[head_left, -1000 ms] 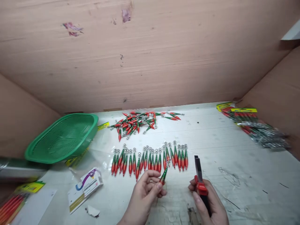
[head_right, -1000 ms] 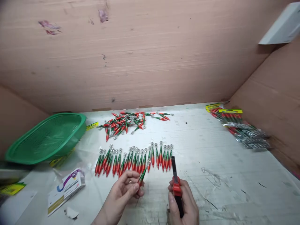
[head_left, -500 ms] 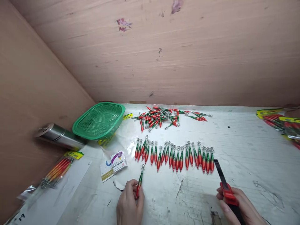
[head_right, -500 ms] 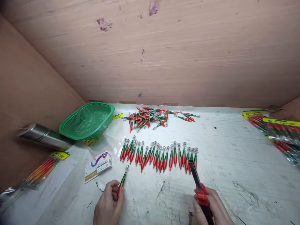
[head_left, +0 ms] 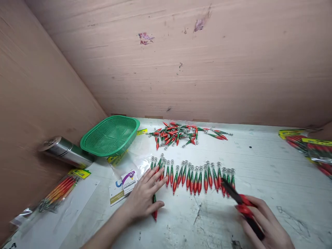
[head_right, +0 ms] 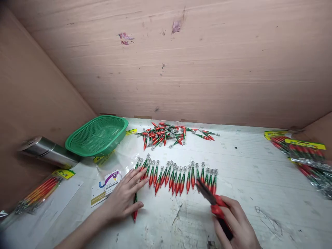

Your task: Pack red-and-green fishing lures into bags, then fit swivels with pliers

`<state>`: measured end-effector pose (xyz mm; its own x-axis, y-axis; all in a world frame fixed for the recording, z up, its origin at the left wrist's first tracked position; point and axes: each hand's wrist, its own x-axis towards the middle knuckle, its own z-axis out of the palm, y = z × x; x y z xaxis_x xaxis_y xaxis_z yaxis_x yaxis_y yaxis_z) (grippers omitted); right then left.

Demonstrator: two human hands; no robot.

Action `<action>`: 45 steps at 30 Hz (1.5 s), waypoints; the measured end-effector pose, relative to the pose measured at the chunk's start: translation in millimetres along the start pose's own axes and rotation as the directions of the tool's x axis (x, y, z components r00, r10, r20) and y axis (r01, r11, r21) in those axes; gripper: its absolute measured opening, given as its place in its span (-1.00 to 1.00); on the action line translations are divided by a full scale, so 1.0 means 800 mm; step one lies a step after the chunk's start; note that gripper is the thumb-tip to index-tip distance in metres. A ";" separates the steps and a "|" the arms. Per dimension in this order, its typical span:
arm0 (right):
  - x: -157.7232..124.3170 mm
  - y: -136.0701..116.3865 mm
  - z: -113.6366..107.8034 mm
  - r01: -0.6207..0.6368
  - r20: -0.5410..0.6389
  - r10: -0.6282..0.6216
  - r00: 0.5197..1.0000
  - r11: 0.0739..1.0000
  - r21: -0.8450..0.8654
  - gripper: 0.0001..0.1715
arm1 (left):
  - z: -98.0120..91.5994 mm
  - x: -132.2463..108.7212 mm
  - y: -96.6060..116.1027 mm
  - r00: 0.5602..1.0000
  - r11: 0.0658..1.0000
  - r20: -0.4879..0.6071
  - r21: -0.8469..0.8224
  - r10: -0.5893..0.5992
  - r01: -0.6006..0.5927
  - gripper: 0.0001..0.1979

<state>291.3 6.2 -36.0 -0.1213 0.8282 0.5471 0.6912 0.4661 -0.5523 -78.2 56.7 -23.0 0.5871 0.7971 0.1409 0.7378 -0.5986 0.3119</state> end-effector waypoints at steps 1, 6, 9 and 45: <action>0.011 0.007 0.004 0.097 0.042 -0.097 0.994 0.995 -0.002 -0.88 | -0.007 0.009 -0.008 0.993 0.997 0.094 -0.026 0.072 -0.070 -0.33; 0.044 0.028 0.038 0.337 0.275 -0.324 0.905 0.942 0.000 -0.61 | -0.012 0.050 -0.005 0.907 0.962 0.323 -0.133 0.270 -0.238 -0.30; 0.053 0.030 0.048 0.347 0.437 -0.300 0.848 0.937 -0.031 -0.49 | -0.002 0.067 0.007 0.883 0.956 0.366 -0.127 0.294 -0.266 -0.37; 0.019 0.040 -0.009 0.141 0.205 -0.131 0.970 0.989 -0.033 -0.52 | 0.039 -0.031 0.071 0.827 0.790 -0.128 0.246 -0.548 0.561 -0.87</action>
<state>316.8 31.4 -41.3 -0.3542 0.8060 0.4743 0.6904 0.5675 -0.4487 -40.3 0.2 -38.0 0.0391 0.9971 0.0656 0.9945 -0.0453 0.0948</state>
